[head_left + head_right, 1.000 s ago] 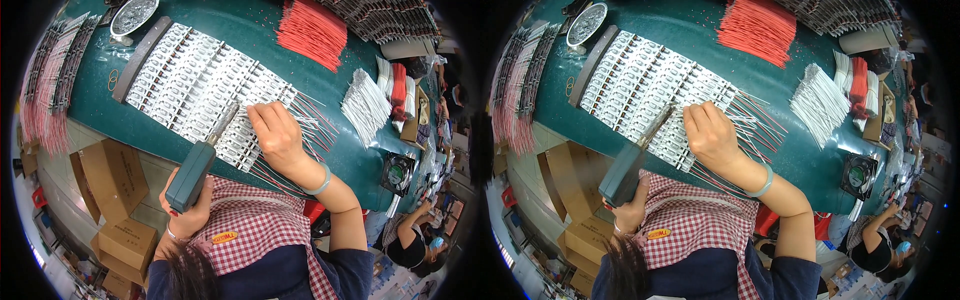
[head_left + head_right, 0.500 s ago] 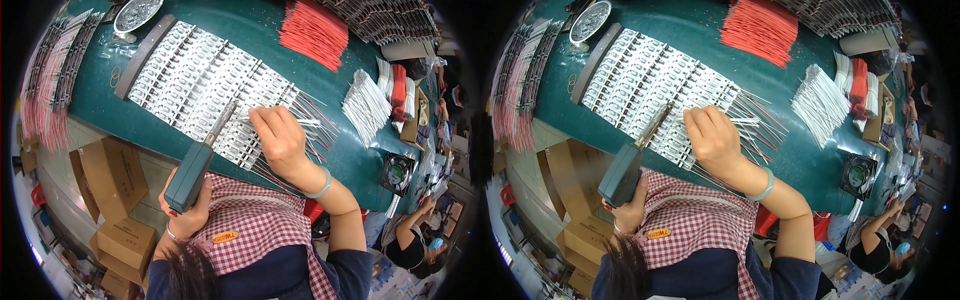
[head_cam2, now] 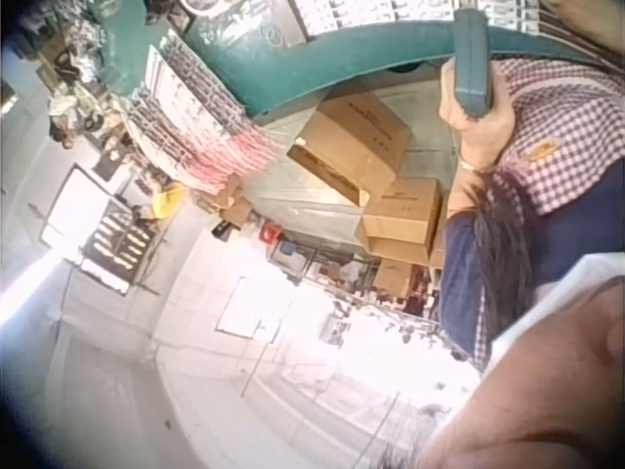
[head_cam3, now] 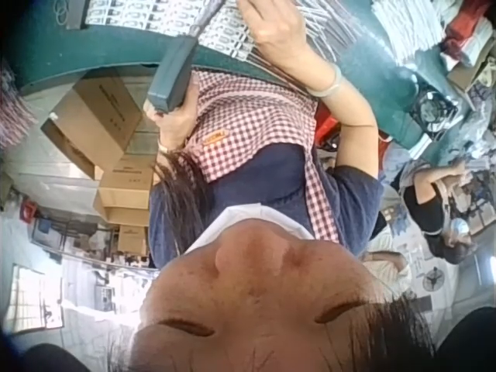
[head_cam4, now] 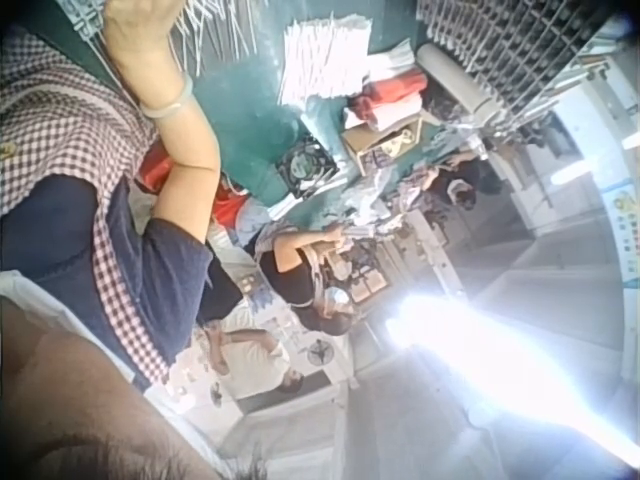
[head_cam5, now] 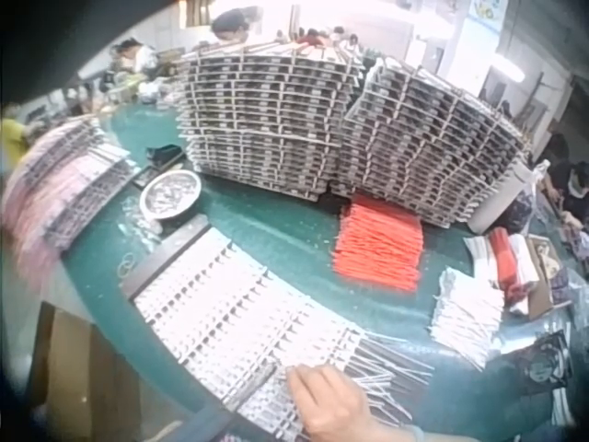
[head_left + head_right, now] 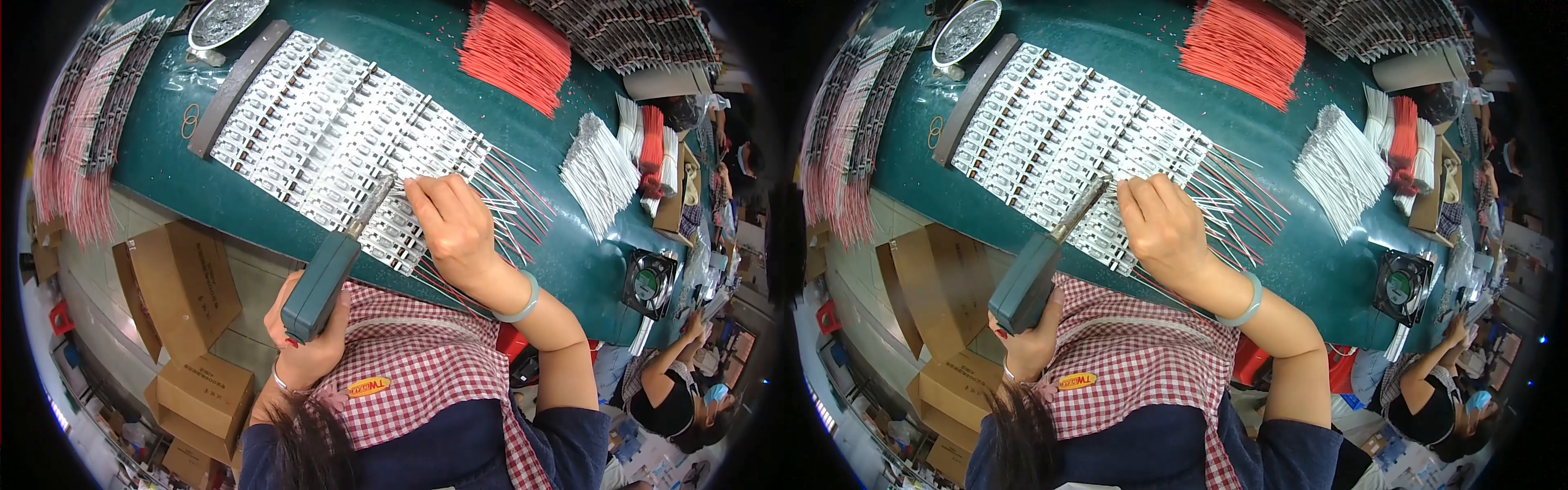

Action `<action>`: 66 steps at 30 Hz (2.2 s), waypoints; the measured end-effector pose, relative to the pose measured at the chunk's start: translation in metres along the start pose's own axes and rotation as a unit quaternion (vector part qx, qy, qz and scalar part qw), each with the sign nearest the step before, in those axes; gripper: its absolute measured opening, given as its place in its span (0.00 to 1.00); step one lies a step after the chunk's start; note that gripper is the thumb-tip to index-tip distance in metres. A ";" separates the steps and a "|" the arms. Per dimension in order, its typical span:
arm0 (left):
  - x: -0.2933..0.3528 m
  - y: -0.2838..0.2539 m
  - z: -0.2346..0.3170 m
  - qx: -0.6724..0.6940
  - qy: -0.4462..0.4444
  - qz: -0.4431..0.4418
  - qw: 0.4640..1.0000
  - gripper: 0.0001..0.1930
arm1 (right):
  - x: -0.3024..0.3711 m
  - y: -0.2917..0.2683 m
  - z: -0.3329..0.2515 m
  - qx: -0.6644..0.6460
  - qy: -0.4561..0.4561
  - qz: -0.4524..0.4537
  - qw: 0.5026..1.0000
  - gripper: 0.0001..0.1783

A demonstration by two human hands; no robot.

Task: The person places a circuit board panel on the workbench, then solders white wires and red wires onto the board terminals using a soldering gun.

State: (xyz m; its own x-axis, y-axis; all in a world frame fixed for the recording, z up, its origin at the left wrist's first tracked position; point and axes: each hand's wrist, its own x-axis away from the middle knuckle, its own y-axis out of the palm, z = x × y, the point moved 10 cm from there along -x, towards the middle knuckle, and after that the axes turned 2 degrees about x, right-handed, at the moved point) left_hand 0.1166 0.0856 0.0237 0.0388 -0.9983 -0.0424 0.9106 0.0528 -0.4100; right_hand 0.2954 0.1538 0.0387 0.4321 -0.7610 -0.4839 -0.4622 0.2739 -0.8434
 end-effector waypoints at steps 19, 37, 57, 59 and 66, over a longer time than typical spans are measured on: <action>0.006 -0.009 0.005 0.005 0.029 0.031 0.999 0.11 | 0.001 0.001 0.000 0.005 0.007 -0.006 1.000 0.19; 0.013 -0.008 -0.006 0.004 0.014 0.008 1.000 0.12 | 0.004 0.002 -0.010 -0.007 0.004 -0.004 1.000 0.20; 0.023 -0.017 -0.005 -0.002 0.035 0.026 0.999 0.12 | 0.006 0.001 -0.013 0.004 -0.002 0.011 1.000 0.20; 0.023 -0.017 -0.006 0.000 0.031 0.029 0.999 0.12 | 0.004 -0.006 -0.016 -0.004 -0.006 0.018 1.000 0.21; 0.029 -0.019 -0.012 0.004 0.020 0.029 0.999 0.12 | 0.012 0.001 -0.023 -0.016 -0.023 0.007 1.000 0.22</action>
State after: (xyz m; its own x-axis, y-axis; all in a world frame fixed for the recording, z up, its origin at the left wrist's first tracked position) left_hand 0.0957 0.0564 0.0190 0.0757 -0.9918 -0.1028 0.9105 0.1108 -0.3984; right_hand 0.2827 0.1316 0.0372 0.4603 -0.7290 -0.5066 -0.4921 0.2655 -0.8291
